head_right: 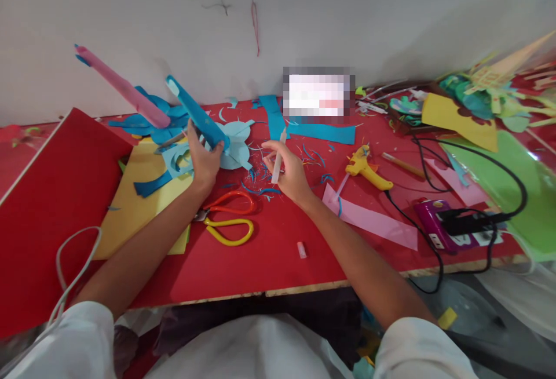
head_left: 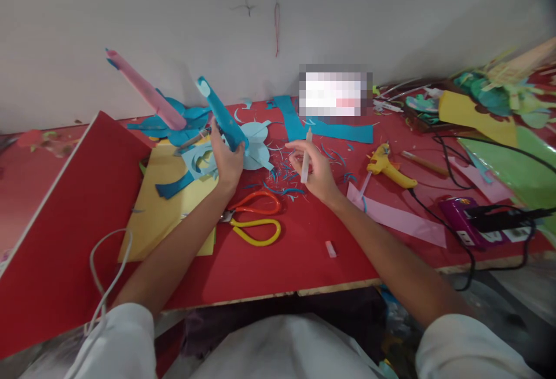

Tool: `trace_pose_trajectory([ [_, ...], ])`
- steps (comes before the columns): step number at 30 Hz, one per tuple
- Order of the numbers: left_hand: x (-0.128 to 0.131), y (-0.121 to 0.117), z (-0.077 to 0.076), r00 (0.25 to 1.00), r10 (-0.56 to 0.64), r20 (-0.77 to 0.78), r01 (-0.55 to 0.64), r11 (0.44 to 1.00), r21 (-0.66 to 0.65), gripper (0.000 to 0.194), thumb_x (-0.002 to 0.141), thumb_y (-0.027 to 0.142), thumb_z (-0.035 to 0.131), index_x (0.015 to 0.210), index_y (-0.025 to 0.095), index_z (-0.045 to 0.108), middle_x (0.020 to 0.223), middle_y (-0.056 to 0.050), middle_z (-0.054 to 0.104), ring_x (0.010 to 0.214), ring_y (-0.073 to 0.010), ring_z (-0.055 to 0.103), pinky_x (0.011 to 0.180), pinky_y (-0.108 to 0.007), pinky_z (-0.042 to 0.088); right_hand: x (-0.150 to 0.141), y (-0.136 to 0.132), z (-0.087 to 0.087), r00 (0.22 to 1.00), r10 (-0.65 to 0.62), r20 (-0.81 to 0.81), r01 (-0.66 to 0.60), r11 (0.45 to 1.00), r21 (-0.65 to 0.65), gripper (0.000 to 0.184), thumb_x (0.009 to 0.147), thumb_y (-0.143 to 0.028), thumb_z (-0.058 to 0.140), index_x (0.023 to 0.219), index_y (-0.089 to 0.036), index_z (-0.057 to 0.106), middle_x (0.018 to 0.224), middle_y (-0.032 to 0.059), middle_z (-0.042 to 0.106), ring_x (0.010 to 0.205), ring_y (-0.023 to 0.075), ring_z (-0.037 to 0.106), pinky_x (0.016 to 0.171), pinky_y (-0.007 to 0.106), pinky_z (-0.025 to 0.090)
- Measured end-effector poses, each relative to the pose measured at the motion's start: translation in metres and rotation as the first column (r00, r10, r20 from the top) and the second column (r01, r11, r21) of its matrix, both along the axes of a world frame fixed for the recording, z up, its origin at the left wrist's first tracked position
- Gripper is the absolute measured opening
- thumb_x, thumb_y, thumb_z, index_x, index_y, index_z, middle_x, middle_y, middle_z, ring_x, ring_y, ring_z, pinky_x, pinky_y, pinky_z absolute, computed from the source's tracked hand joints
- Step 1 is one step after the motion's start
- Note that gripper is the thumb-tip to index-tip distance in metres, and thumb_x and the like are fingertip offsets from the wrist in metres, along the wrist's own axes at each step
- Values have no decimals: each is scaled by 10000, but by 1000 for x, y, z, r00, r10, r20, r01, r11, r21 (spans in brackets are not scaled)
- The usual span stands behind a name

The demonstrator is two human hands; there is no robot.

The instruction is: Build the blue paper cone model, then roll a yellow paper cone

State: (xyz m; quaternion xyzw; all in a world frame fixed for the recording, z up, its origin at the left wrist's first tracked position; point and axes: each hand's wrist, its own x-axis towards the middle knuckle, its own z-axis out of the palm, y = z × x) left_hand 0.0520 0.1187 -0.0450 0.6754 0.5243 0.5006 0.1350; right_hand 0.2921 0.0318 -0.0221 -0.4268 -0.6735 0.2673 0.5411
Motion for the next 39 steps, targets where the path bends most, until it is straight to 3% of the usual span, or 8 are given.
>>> trace_pose_trajectory([
  [4, 8, -12, 12, 975, 189, 120, -195, 980, 38, 596, 940, 415, 656, 1434, 231, 377, 1352, -160, 549, 1159, -239, 619, 962, -385, 546, 0, -1, 2, 1000, -2, 4, 2, 1000, -11, 298, 999, -503, 603, 1182, -274, 655, 1228, 92, 739, 1086, 258, 719, 1005, 469, 606],
  [7, 18, -26, 24, 971, 168, 171, -190, 974, 125, 278, 1001, 491, 567, 1061, 229, 496, 921, -39, 585, 772, -159, 579, 734, -297, 508, 0, -2, 2, 1000, 0, 5, 0, 1000, -14, 298, 1001, -504, 600, 1183, -274, 654, 1223, 92, 743, 1113, 264, 717, 1027, 482, 596],
  [11, 25, -39, 28, 979, 13, -202, -11, 1000, 9, 373, 1053, 469, 475, 787, 212, 526, 654, 11, 517, 602, -137, 496, 635, -274, 391, 0, -2, 1, 1000, 4, 1, -4, 1000, -13, 302, 1003, -514, 597, 1179, -273, 645, 1212, 91, 751, 1137, 259, 717, 1027, 474, 594],
  [18, 38, -50, 38, 663, -70, -746, -138, 967, -213, 396, 1092, 398, 363, 1114, 197, 703, 859, -119, 758, 804, -265, 715, 684, -316, 397, 1, 0, -2, 1000, 25, -1, -25, 1000, 6, 309, 996, -520, 615, 1167, -265, 645, 1167, 90, 773, 1073, 241, 744, 974, 444, 603],
  [29, 9, -61, 92, 213, -386, -897, -67, 911, -408, 422, 963, 101, 403, 1349, 135, 571, 965, -206, 752, 952, -397, 756, 797, -429, 522, 0, 1, -3, 998, 57, -7, -57, 998, -13, 278, 1001, -507, 595, 1143, -271, 637, 1117, 86, 781, 1059, 233, 759, 956, 413, 610],
  [32, 3, -53, 90, 230, -362, -903, -108, 913, -394, 450, 993, 156, 413, 1431, 158, 518, 1029, -217, 749, 990, -405, 753, 817, -453, 541, 0, 1, -3, 998, 62, -9, -63, 998, -15, 255, 1003, -485, 596, 1135, -272, 638, 1090, 81, 785, 1038, 231, 762, 933, 405, 613],
  [37, -1, -28, 77, 396, -136, -908, -303, 914, -269, 498, 1043, 302, 418, 1530, 198, 428, 1089, -222, 751, 1027, -388, 747, 839, -436, 541, 1, 2, -5, 998, 70, -8, -70, 998, -4, 232, 1000, -459, 607, 1124, -266, 644, 1072, 77, 784, 1016, 229, 764, 931, 403, 606],
  [39, -7, -22, 77, 441, -172, -881, -249, 920, -304, 475, 1025, 350, 480, 1479, 213, 498, 1105, -195, 758, 1045, -381, 739, 830, -409, 532, 1, 2, -5, 997, 71, -9, -72, 997, -8, 238, 1000, -462, 606, 1128, -265, 644, 1077, 79, 783, 1017, 231, 765, 927, 402, 607],
])
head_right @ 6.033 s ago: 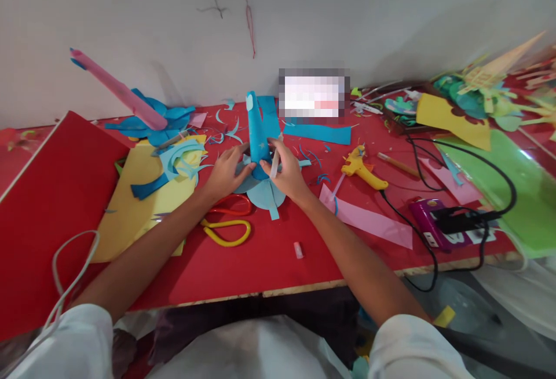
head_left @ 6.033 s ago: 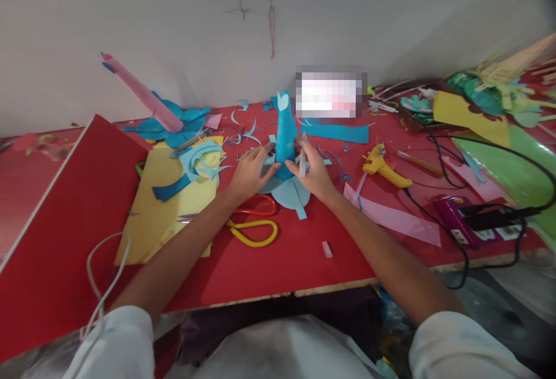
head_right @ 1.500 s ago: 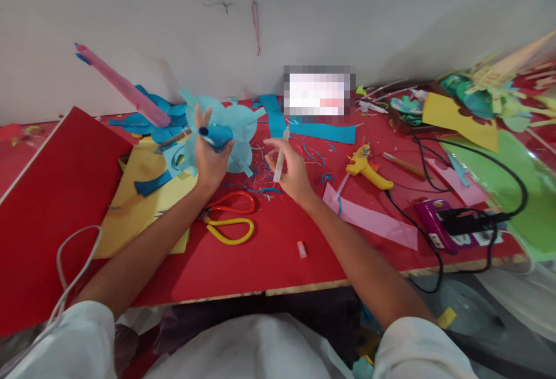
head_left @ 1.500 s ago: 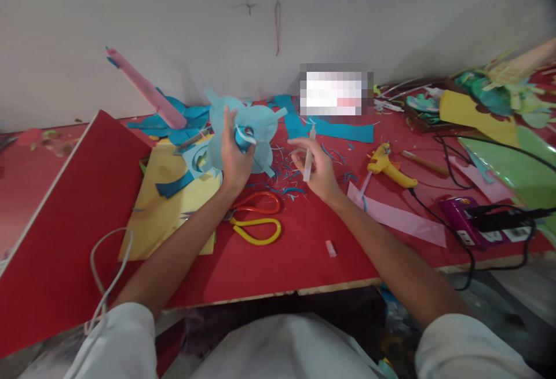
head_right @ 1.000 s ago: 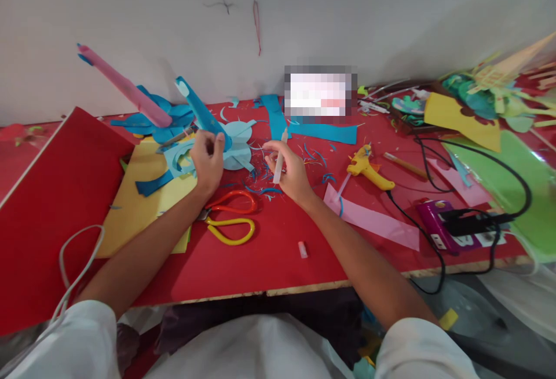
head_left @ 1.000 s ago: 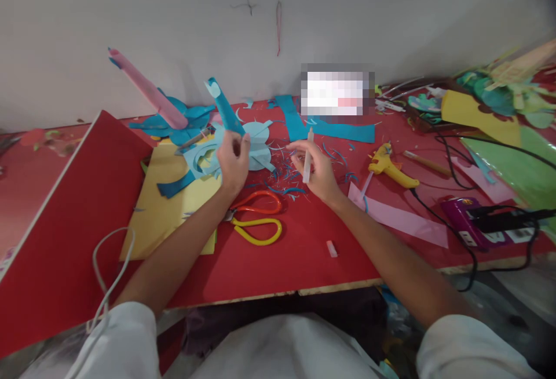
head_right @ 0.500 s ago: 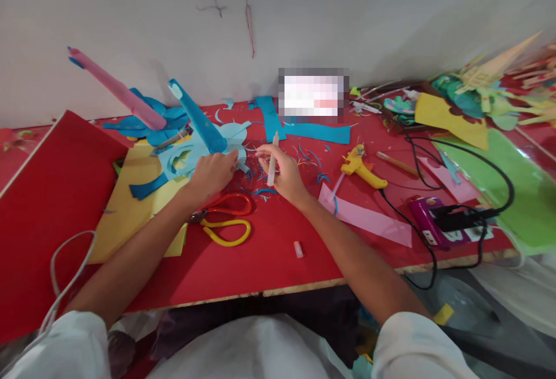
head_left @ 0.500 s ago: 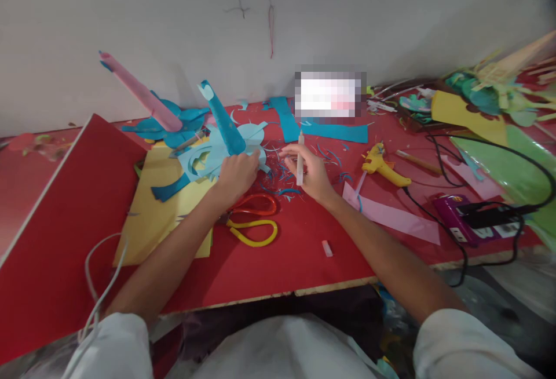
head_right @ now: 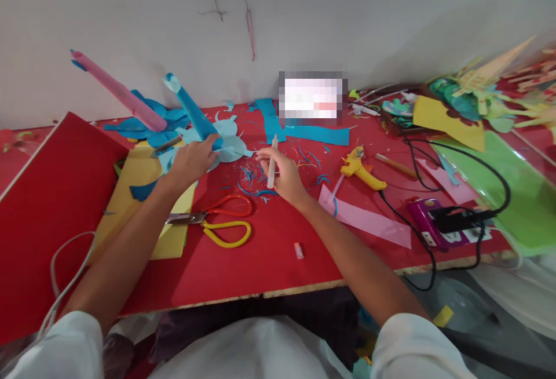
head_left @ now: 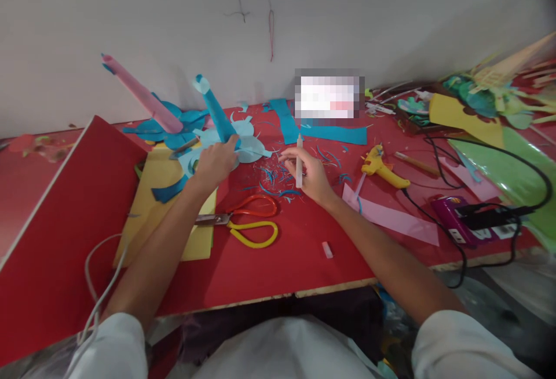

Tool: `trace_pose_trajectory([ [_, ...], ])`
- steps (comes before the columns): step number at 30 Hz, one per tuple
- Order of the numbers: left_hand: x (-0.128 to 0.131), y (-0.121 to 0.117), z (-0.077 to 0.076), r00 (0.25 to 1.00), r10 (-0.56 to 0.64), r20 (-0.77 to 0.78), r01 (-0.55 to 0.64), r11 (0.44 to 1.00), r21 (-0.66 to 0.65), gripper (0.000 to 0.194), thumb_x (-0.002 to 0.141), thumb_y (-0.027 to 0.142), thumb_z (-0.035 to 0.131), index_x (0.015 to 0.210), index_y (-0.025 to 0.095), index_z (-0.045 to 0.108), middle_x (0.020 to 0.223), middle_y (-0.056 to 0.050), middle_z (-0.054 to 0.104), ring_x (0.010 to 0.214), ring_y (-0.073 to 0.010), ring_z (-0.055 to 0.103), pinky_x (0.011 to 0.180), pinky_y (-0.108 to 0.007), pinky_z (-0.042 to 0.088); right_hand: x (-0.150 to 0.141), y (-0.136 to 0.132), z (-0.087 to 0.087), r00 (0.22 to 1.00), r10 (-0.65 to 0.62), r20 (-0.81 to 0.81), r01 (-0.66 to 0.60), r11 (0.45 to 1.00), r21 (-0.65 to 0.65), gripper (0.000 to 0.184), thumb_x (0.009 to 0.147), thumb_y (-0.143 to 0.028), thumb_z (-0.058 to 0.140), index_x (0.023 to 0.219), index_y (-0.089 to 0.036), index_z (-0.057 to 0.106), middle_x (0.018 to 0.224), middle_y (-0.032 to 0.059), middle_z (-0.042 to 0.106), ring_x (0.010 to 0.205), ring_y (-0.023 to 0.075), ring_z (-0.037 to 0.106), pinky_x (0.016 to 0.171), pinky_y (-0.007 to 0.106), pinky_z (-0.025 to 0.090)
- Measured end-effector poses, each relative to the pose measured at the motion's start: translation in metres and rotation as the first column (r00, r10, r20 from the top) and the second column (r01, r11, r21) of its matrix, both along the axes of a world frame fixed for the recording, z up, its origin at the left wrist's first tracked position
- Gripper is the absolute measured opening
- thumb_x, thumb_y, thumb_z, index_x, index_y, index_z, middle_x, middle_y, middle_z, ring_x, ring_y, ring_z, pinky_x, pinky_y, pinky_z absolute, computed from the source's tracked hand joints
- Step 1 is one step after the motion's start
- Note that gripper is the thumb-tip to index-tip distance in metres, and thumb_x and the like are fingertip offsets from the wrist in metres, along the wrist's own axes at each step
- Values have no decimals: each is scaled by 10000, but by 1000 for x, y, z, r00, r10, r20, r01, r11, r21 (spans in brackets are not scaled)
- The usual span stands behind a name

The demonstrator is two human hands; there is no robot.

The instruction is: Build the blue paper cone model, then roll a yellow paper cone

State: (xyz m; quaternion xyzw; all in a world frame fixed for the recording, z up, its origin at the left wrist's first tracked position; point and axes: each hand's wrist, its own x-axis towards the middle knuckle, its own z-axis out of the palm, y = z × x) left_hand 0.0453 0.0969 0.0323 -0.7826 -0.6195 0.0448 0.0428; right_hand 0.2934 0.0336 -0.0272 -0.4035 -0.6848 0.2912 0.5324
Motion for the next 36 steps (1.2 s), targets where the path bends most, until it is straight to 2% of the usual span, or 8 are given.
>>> trace_pose_trajectory([
  [4, -9, -1, 14, 976, -212, 47, 217, 943, -252, 254, 971, 411, 573, 1051, 249, 751, 990, -98, 781, 980, -319, 739, 780, -336, 505, 0, -1, 0, 1000, -1, 8, 1, 1000, -6, 232, 1003, -447, 599, 1141, -267, 648, 1089, 81, 783, 1017, 234, 765, 925, 403, 606],
  [6, -8, -9, 22, 963, -269, 24, 262, 908, -327, 257, 969, 370, 554, 1007, 246, 776, 987, -97, 787, 985, -314, 738, 785, -336, 506, 0, -2, 0, 1000, -2, 19, 2, 1000, -2, 227, 1007, -440, 593, 1139, -265, 650, 1083, 78, 784, 1012, 235, 765, 930, 407, 602],
  [11, 0, -22, 27, 969, -206, -136, 169, 956, -241, 355, 1007, 320, 461, 1011, 149, 772, 1035, -202, 775, 1016, -386, 741, 840, -433, 540, 0, -1, -2, 999, 2, 39, -2, 1000, -6, 237, 1010, -452, 582, 1143, -267, 646, 1089, 78, 784, 1024, 239, 762, 948, 420, 596],
  [18, -3, -13, 17, 980, -130, -147, 109, 983, -147, 382, 1016, 354, 489, 1228, 142, 725, 1126, -232, 755, 1086, -406, 727, 882, -460, 541, 0, -1, -2, 998, 21, 53, -21, 1000, 7, 200, 1003, -407, 583, 1125, -262, 644, 1071, 72, 785, 1018, 228, 765, 934, 398, 602],
  [22, 5, -20, 27, 974, -219, -63, 196, 946, -260, 345, 1019, 390, 483, 1102, 225, 775, 1054, -155, 780, 1046, -375, 741, 860, -436, 545, -1, -3, -1, 998, 23, 60, -23, 1000, -11, 195, 1002, -397, 571, 1125, -263, 643, 1077, 72, 785, 1027, 228, 763, 933, 391, 599],
  [26, 11, -30, 30, 958, -271, -97, 224, 914, -339, 374, 1028, 382, 448, 1032, 190, 769, 1054, -166, 779, 1005, -368, 747, 840, -438, 556, -2, -4, -2, 997, 31, 71, -30, 999, -18, 202, 1009, -397, 557, 1129, -257, 641, 1070, 71, 783, 1019, 226, 764, 934, 383, 595],
  [31, 8, -25, 21, 975, -175, -136, 136, 957, -258, 390, 1031, 390, 461, 1184, 139, 718, 1124, -222, 758, 1068, -395, 731, 873, -459, 553, -2, -4, -1, 995, 41, 94, -40, 999, -15, 183, 1002, -362, 567, 1129, -250, 639, 1069, 72, 785, 1005, 222, 765, 930, 375, 591],
  [36, 4, -14, 14, 995, -71, -74, 54, 977, -208, 470, 1048, 435, 392, 1315, 124, 623, 1178, -242, 730, 1125, -465, 701, 892, -516, 535, -1, -5, 2, 994, 60, 95, -57, 998, -27, 168, 1001, -320, 568, 1119, -226, 643, 1051, 74, 780, 992, 208, 765, 936, 349, 573],
])
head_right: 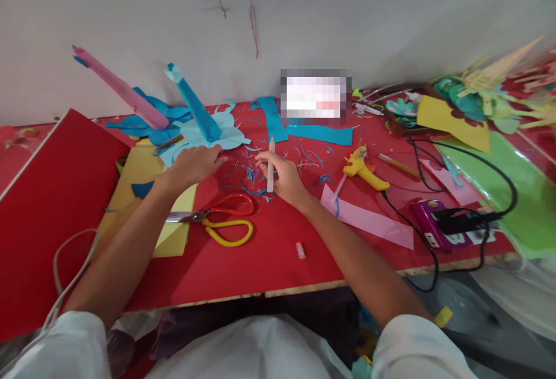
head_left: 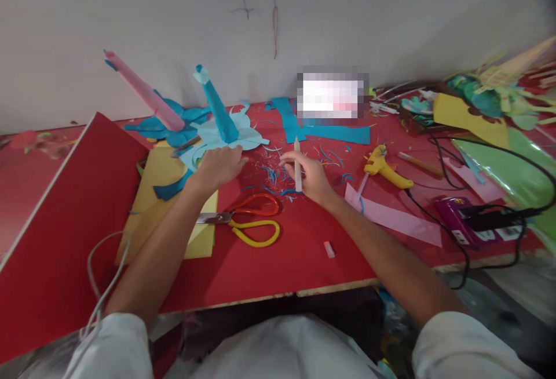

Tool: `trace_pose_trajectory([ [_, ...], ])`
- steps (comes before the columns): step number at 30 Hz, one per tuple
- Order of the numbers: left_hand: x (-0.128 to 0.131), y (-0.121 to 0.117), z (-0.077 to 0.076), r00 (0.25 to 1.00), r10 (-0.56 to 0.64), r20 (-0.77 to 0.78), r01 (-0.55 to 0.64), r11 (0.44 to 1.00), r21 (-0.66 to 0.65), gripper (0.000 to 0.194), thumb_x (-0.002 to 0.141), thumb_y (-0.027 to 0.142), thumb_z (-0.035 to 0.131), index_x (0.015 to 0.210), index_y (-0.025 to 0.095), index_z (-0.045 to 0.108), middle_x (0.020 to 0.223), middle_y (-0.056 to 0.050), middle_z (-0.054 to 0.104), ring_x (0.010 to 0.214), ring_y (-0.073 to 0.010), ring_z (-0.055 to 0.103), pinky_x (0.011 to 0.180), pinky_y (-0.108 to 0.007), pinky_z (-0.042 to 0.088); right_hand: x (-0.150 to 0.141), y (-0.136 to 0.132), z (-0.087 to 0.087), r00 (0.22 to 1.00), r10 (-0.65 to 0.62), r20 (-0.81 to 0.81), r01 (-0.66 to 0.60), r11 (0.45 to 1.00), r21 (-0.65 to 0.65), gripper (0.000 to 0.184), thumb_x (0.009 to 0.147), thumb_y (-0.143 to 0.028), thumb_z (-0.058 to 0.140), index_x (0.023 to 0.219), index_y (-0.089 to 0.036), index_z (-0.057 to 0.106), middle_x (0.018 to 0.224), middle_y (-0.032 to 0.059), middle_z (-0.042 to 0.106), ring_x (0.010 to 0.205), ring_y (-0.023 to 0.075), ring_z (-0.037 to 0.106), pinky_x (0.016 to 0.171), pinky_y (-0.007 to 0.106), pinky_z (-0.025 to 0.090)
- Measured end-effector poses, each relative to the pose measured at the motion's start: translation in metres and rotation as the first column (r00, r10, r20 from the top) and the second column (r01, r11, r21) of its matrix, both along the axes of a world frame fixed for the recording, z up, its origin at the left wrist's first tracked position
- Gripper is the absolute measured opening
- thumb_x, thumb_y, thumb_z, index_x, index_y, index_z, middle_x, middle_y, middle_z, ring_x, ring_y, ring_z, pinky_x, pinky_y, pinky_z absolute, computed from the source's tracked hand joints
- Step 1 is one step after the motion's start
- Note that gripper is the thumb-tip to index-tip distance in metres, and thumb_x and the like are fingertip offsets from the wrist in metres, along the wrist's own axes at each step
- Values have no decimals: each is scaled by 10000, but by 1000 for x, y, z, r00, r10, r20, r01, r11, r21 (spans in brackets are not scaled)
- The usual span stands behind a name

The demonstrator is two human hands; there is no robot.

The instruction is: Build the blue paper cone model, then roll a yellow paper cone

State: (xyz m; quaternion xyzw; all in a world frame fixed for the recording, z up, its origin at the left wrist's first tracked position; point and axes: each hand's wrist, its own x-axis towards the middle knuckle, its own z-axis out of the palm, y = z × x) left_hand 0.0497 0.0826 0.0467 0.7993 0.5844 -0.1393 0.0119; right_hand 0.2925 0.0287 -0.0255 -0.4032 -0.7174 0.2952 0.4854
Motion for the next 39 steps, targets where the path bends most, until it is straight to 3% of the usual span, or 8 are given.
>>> trace_pose_trajectory([
  [7, 0, 6, -1, 985, 147, 88, -162, 966, 200, 462, 1061, 385, 375, 1431, 161, 535, 1149, -221, 739, 1086, -402, 706, 850, -423, 481, 1, 0, -6, 1000, 13, 13, -13, 999, -36, 319, 971, -223, 533, 1286, -239, 577, 1000, 34, 775, 873, 168, 735, 838, 308, 570],
  [15, 41, -33, 19, 887, -167, 431, 96, 978, 183, 478, 1040, 553, 455, 876, 184, 712, 766, -77, 715, 694, -205, 634, 614, -310, 296, 0, 0, -7, 999, -22, 24, 23, 998, -62, 534, 946, -106, 426, 1457, -251, 486, 1184, 73, 766, 1058, 207, 739, 933, 370, 593],
  [17, 55, -47, 13, 871, -190, 453, 132, 979, 156, 494, 995, 619, 521, 891, 180, 720, 752, -78, 708, 678, -215, 627, 602, -305, 282, 2, -1, -6, 999, -23, 47, 25, 999, -42, 570, 928, -116, 479, 1481, -255, 465, 1262, 76, 746, 1105, 211, 728, 967, 371, 586],
  [21, 73, -59, -12, 836, -118, 536, 93, 993, 74, 348, 1010, 463, 553, 893, 182, 722, 788, -84, 725, 696, -220, 641, 603, -295, 284, 7, -1, -5, 968, -111, 223, 107, 994, 29, 566, 838, -56, 490, 1358, -266, 566, 1252, 61, 743, 1118, 219, 712, 977, 372, 561],
  [28, 77, -62, -43, 618, -121, 777, 108, 992, 68, 289, 1014, 412, 516, 942, 186, 681, 745, -29, 682, 616, -155, 573, 614, -263, 315, 7, -2, -8, 831, -354, 430, 318, 935, 155, 81, 948, -197, 510, 957, -222, 587, 915, 49, 752, 796, 198, 703, 650, 266, 424],
  [34, 69, -59, -49, 336, -136, 932, 320, 947, 23, 405, 978, 423, 522, 667, 167, 560, 569, 42, 472, 534, -81, 388, 589, -222, 324, 16, -1, 2, 607, -560, 564, 343, 824, 450, 366, 1085, -371, 445, 780, -204, 558, 561, -2, 607, 505, 135, 540, 551, 296, 221],
  [37, 69, -55, -50, 291, -75, 954, 325, 945, -25, 463, 982, 501, 531, 671, 160, 562, 582, 42, 475, 555, -82, 385, 583, -218, 328, 25, 3, 8, 556, -662, 503, 411, 745, 526, 397, 1089, -414, 454, 775, -198, 564, 573, 16, 621, 521, 140, 551, 563, 286, 268],
  [39, 69, -53, -50, 290, -48, 956, 353, 934, -60, 457, 994, 539, 516, 799, 148, 650, 662, 20, 576, 591, -91, 452, 606, -221, 360, 25, 4, 8, 594, -662, 457, 422, 740, 523, 358, 1082, -418, 471, 827, -195, 588, 639, 33, 666, 576, 155, 604, 583, 272, 334],
])
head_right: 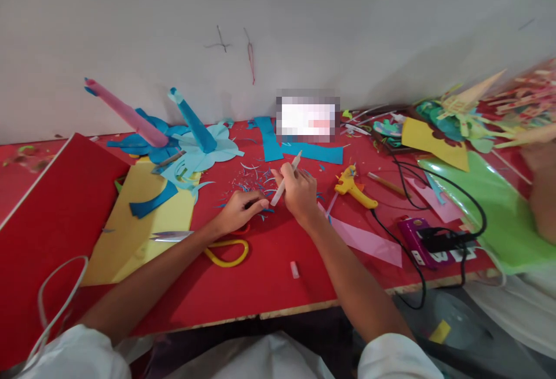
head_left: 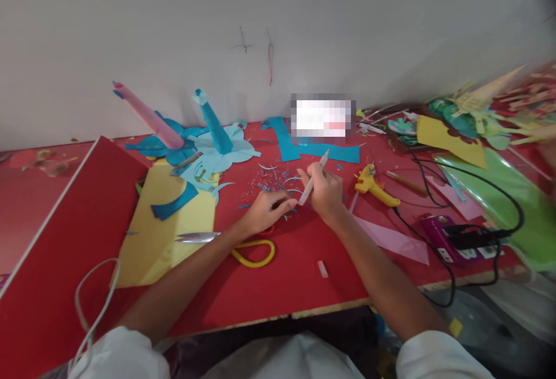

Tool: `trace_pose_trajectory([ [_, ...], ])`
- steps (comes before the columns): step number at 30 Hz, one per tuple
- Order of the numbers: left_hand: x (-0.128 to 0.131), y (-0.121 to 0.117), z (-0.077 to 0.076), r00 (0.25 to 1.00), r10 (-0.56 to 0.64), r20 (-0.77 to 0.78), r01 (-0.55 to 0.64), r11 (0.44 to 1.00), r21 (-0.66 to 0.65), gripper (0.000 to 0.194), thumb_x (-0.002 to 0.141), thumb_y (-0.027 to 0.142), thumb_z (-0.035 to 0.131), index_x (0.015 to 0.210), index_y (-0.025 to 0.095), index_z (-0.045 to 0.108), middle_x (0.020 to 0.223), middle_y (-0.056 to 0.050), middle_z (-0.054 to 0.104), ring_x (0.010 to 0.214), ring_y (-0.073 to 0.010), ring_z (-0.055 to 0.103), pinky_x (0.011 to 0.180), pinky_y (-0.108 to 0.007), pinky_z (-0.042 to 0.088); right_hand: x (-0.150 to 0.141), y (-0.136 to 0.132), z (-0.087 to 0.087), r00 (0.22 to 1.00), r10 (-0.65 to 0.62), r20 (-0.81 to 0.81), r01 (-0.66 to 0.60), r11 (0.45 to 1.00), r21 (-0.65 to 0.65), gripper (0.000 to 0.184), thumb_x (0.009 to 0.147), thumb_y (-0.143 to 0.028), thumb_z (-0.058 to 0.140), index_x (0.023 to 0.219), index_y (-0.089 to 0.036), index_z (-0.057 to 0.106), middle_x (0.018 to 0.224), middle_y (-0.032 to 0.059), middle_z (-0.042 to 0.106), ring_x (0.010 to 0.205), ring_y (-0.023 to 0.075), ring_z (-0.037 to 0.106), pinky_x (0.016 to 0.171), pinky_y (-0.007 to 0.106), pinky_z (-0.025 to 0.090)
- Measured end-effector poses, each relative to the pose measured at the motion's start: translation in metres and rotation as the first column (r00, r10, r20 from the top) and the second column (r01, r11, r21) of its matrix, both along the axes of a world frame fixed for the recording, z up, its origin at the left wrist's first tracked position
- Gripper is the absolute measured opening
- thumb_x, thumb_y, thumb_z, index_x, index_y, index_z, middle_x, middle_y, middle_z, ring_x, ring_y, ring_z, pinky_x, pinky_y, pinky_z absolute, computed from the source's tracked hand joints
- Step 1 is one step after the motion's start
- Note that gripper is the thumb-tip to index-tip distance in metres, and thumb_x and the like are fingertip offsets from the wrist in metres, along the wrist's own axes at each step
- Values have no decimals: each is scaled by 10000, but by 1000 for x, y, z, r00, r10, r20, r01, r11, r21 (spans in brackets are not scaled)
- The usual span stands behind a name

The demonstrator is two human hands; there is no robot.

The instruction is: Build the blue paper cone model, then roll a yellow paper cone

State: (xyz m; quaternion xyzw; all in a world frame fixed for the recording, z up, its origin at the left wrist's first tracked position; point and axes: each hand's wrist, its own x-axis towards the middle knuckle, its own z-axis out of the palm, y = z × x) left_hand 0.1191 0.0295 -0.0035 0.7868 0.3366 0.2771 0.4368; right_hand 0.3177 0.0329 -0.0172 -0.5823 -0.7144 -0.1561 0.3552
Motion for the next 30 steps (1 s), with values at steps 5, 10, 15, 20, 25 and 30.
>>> trace_pose_trajectory([
  [5, 1, 2, 2, 999, -2, -41, 1, 999, -44, 496, 951, 619, 573, 789, 152, 610, 637, 35, 548, 576, -90, 438, 586, -221, 352, -12, -7, -10, 934, 338, -113, -345, 937, -53, 263, 1073, -243, 427, 1214, -180, 640, 1053, 129, 778, 954, 218, 737, 790, 301, 541],
  [10, -2, 5, 2, 999, 51, -12, -52, 998, -23, 528, 973, 634, 535, 782, 146, 600, 640, 31, 527, 586, -94, 419, 581, -224, 341, -27, -18, -11, 842, 421, -338, -482, 869, -116, 417, 1043, -178, 406, 1396, -270, 607, 1290, 115, 722, 1198, 253, 687, 1023, 437, 575],
  [15, -4, 2, -2, 980, 198, 12, -196, 978, -71, 569, 1025, 649, 409, 829, 149, 598, 623, 34, 495, 561, -95, 411, 570, -226, 350, -45, -31, -1, 691, 444, -571, -578, 814, -66, 437, 1063, -155, 347, 1403, -280, 593, 1317, 106, 698, 1243, 223, 665, 1055, 430, 581],
  [20, -8, -1, 3, 997, 61, 48, -56, 994, -97, 572, 1066, 607, 332, 788, 160, 559, 612, 40, 448, 539, -84, 392, 566, -224, 321, -46, -39, 6, 688, 385, -615, -494, 870, -8, 335, 1035, -143, 455, 1263, -274, 662, 1106, 92, 746, 1066, 233, 729, 897, 405, 630],
  [25, -13, -2, 9, 995, 69, 75, -59, 990, -126, 576, 1081, 598, 291, 754, 176, 507, 608, 39, 429, 543, -88, 393, 567, -228, 308, -44, -39, 3, 773, 315, -550, -361, 932, 27, 260, 1007, -158, 523, 1175, -277, 681, 914, 64, 720, 768, 204, 716, 626, 335, 595],
  [30, -16, -1, 12, 994, 92, 61, -80, 981, -179, 571, 1074, 602, 308, 746, 181, 510, 616, 35, 427, 554, -95, 407, 587, -238, 322, -38, -33, 5, 829, 248, -502, -304, 952, -32, 260, 998, -180, 522, 1177, -299, 668, 878, 63, 717, 657, 212, 663, 552, 356, 548],
])
